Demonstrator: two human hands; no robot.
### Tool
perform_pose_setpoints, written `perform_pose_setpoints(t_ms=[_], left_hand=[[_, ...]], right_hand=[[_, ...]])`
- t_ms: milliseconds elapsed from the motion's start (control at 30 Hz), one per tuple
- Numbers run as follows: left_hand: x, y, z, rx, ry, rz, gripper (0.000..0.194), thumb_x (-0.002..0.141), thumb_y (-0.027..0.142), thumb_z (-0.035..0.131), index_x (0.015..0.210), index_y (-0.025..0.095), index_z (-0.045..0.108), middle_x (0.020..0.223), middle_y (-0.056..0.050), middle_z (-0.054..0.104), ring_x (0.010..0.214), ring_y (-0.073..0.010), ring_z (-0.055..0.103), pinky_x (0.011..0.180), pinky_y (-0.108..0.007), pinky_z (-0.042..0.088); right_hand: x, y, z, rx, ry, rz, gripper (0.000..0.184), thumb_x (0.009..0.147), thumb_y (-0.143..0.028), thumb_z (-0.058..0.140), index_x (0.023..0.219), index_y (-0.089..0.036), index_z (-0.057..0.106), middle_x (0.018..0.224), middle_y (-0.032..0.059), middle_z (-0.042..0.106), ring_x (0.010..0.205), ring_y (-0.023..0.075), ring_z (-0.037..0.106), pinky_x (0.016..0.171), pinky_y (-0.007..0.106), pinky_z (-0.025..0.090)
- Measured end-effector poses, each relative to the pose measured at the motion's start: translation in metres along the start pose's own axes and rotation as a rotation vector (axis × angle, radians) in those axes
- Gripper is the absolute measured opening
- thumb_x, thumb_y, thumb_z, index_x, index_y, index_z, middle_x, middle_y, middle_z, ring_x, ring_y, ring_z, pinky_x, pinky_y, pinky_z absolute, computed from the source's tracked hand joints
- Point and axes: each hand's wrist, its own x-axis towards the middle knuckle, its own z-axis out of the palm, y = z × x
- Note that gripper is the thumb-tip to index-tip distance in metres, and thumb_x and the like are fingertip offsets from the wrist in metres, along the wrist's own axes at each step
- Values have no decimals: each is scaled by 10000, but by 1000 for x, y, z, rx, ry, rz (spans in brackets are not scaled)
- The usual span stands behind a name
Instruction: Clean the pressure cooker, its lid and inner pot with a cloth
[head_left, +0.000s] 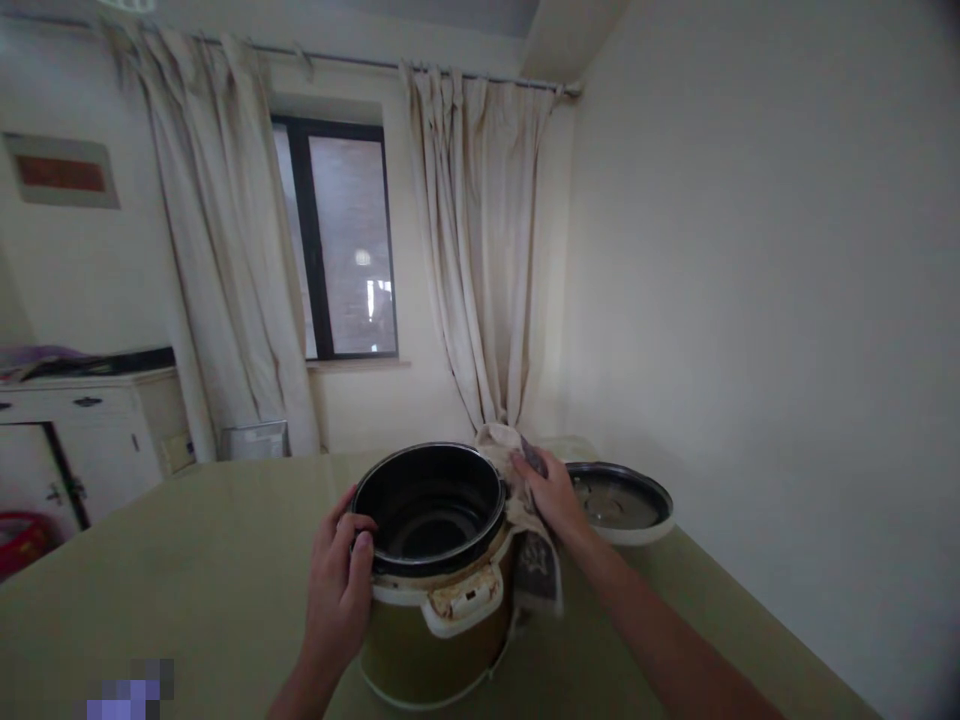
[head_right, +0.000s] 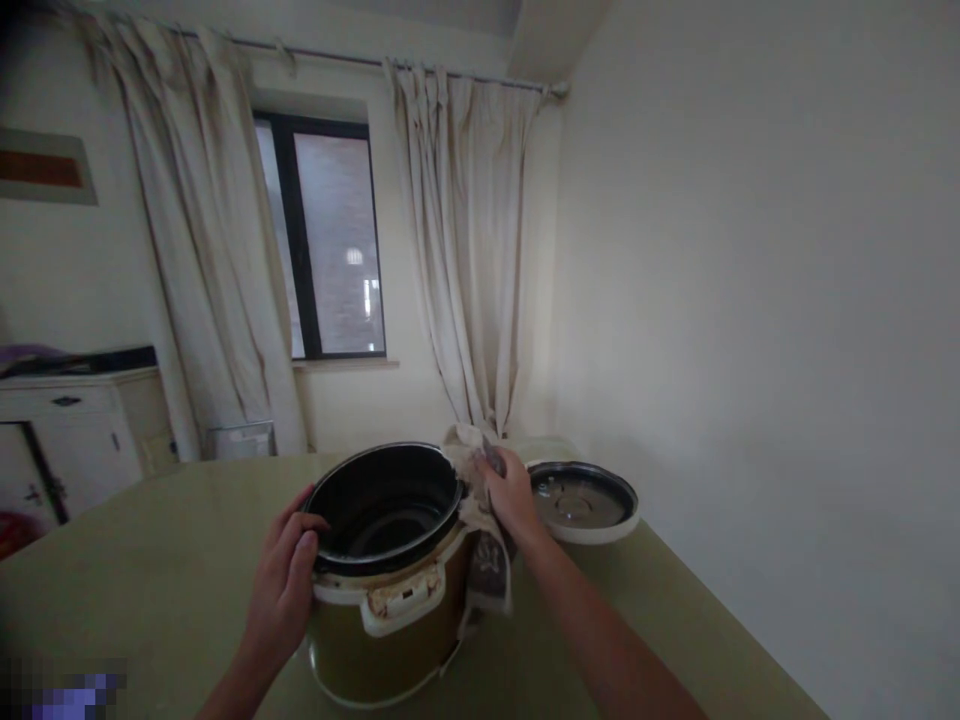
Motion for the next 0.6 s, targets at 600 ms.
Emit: perform_pose_setpoints(t_ms=[600], left_hand=[[-4,34,-16,-17,17,-21,416,1047,536,390,960,247,677,1453,-148,634,1379,-367,584,1124,-580,496]], right_hand=[[-66,-169,-38,163,-455,-534,179,950,-378,758,1079,-261,798,1251,61,722,1163,254,693,1047,384,538]])
